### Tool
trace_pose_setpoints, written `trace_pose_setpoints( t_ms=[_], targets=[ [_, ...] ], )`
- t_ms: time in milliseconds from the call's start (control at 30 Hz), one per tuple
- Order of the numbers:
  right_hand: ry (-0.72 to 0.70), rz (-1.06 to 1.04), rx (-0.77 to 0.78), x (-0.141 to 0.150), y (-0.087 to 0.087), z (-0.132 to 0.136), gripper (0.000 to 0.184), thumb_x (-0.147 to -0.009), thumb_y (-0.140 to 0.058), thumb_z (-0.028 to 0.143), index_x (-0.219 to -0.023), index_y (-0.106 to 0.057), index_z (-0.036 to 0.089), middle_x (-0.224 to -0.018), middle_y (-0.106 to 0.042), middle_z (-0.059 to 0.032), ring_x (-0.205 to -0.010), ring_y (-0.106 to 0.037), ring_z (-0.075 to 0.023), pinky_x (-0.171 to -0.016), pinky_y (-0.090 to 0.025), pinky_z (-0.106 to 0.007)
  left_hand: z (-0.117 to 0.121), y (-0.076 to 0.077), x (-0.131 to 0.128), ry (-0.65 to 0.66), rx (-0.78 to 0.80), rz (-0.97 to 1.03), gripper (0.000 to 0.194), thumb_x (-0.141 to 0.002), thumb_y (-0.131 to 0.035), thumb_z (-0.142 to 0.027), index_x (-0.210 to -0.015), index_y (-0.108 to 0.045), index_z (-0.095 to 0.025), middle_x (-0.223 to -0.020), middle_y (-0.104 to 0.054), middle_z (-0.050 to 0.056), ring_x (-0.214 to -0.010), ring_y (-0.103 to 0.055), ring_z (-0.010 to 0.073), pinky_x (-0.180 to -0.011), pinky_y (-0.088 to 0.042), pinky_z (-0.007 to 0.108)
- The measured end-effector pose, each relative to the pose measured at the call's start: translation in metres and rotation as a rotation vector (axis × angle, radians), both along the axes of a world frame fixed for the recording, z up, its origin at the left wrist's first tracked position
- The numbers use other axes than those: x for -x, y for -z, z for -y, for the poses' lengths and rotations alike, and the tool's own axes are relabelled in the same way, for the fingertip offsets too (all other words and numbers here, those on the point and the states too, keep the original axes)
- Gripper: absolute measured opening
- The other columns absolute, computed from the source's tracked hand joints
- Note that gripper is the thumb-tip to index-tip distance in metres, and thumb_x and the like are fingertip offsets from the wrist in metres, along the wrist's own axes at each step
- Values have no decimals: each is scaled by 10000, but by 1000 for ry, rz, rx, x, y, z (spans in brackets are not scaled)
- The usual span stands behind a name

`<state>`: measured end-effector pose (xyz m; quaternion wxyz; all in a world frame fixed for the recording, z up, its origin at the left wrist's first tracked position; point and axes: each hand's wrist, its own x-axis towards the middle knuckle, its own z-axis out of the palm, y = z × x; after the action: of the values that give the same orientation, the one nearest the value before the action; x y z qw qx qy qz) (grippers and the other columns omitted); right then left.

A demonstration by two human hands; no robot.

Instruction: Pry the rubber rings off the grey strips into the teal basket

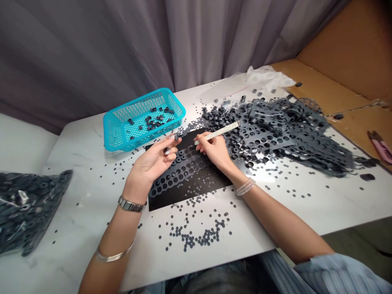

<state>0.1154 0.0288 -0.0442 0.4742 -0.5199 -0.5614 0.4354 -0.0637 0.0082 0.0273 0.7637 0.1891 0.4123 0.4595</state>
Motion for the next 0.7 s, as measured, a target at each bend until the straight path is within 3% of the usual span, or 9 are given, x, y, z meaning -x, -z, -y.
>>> trace_pose_setpoints(
  t_ms=[200, 367, 700],
  targets=[
    [3, -19, -6, 0, 1, 0, 289, -873, -514, 382, -787, -666, 152, -579, -630, -17, -507, -537, -120, -530, -418, -229, 8, -12, -8, -5, 3, 49, 84, -861, -572, -73, -864, -650, -104, -844, -637, 69, -534, -428, 34, -412, -350, 123],
    [-6, -8, -8, 1, 1, 0, 290, -871, -514, 387, -783, -664, 155, -578, -630, -18, -499, -530, -120, -522, -413, -229, 15, -21, -17, -20, -2, 69, 215, -866, -547, -46, -1023, -677, -115, -838, -636, 74, -570, -474, 41, -432, -378, 103],
    [-9, -10, -22, 1, -3, 2, 270, -867, -523, 372, -748, -643, 161, -570, -627, -16, -500, -534, -122, -526, -415, -232, 22, -32, -26, -102, 79, 138, 200, -839, -455, 30, -882, -612, -86, -973, -644, 136, -910, -652, 153, -638, -536, 147]
  ],
)
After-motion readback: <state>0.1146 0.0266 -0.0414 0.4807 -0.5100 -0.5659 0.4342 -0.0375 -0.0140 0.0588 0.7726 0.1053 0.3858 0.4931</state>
